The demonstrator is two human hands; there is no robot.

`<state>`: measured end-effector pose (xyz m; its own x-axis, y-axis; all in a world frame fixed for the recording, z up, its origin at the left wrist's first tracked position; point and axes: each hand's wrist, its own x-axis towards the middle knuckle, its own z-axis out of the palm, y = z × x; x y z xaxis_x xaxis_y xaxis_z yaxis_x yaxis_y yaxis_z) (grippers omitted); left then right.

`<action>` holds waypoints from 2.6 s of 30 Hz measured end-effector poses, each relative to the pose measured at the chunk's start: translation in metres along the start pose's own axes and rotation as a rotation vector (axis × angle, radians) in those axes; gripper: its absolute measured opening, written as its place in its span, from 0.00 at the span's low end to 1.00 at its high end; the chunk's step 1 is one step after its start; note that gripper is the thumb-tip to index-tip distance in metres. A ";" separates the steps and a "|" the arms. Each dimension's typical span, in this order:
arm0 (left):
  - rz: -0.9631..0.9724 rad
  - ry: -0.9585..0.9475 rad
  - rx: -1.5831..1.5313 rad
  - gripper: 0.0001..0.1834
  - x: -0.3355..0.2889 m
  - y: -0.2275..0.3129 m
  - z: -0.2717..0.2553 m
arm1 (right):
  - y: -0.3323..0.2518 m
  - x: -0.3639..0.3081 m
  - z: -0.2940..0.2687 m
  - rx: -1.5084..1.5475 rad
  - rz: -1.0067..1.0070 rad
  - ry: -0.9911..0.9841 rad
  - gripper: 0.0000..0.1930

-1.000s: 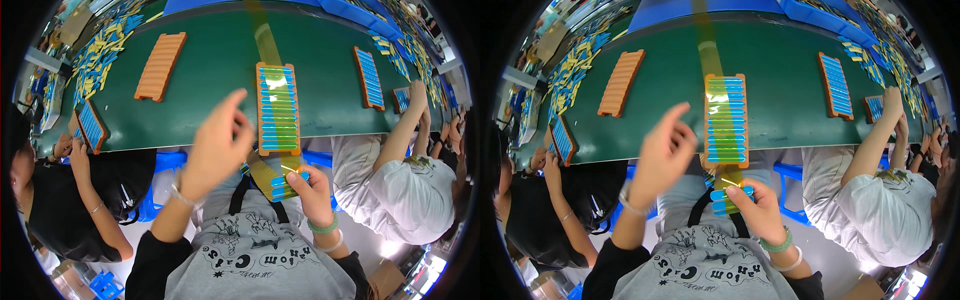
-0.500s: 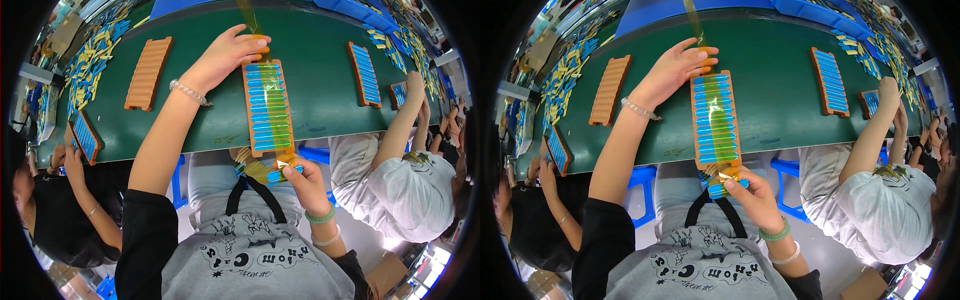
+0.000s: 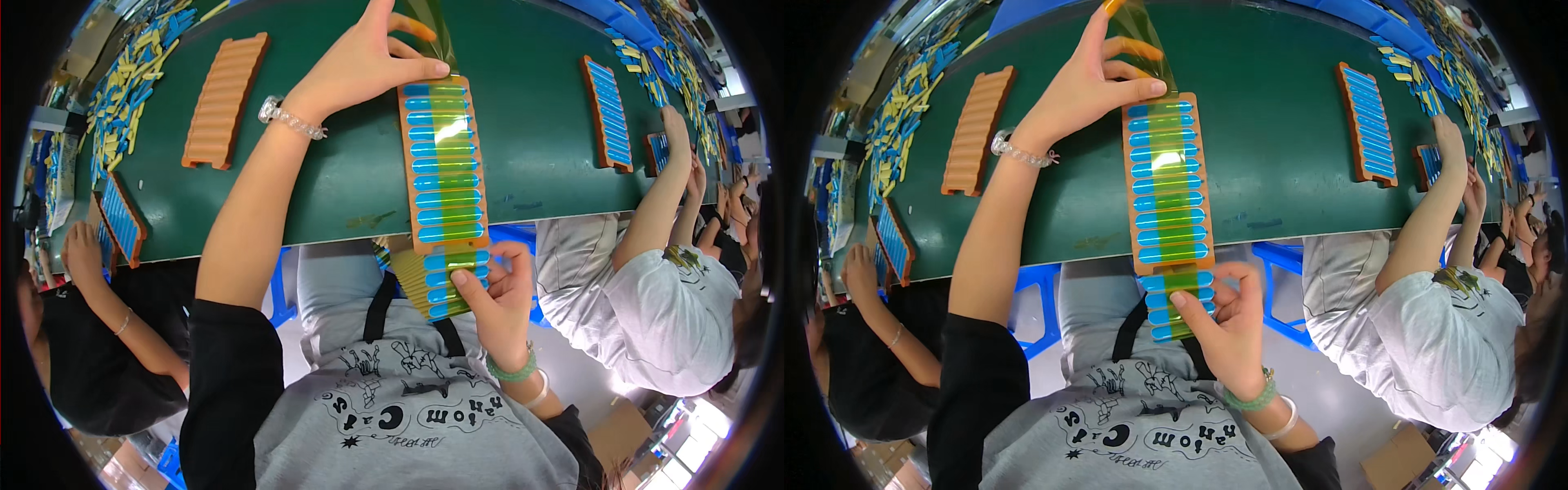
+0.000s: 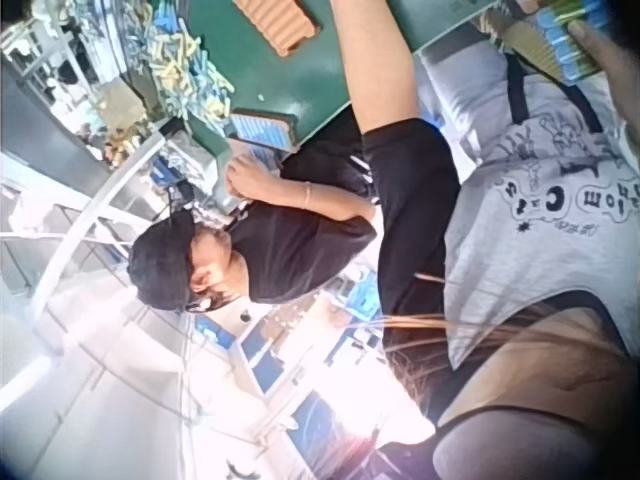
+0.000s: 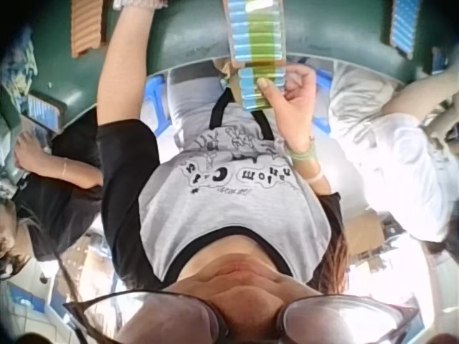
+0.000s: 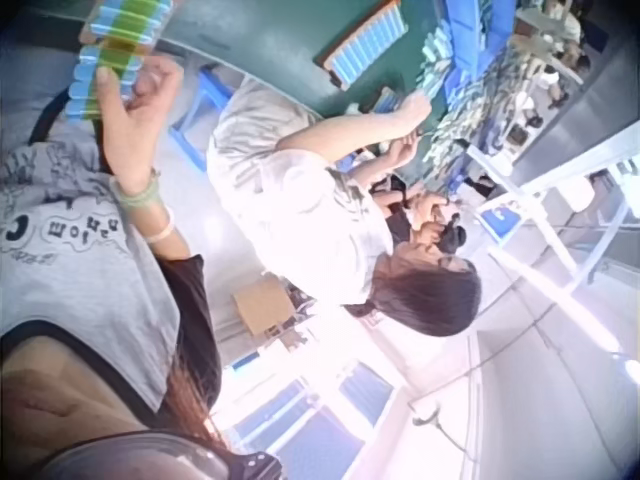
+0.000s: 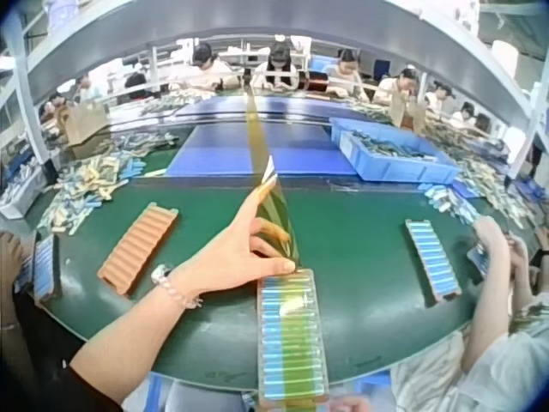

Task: The person assembles small plastic components into an assembly tray by hand.

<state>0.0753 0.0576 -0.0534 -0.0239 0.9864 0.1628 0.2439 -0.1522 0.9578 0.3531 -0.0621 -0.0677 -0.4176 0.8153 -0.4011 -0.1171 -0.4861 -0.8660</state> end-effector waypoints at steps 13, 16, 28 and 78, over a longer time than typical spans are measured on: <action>-0.014 0.052 0.076 0.60 -0.004 -0.005 -0.001 | -0.005 0.013 -0.006 -0.443 -0.177 -0.063 0.17; -0.015 0.057 0.083 0.60 -0.005 -0.004 -0.001 | -0.004 0.015 -0.006 -0.471 -0.209 -0.070 0.18; -0.036 0.042 0.073 0.61 -0.004 -0.006 0.000 | -0.001 0.013 -0.003 -0.514 -0.203 -0.047 0.19; -0.006 0.080 0.058 0.58 -0.012 -0.010 0.006 | -0.043 0.073 0.020 -1.403 -1.044 -0.163 0.12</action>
<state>0.0787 0.0480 -0.0666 -0.1025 0.9788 0.1773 0.2994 -0.1396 0.9439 0.3102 0.0123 -0.0534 -0.7696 0.5011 0.3957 0.3881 0.8592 -0.3334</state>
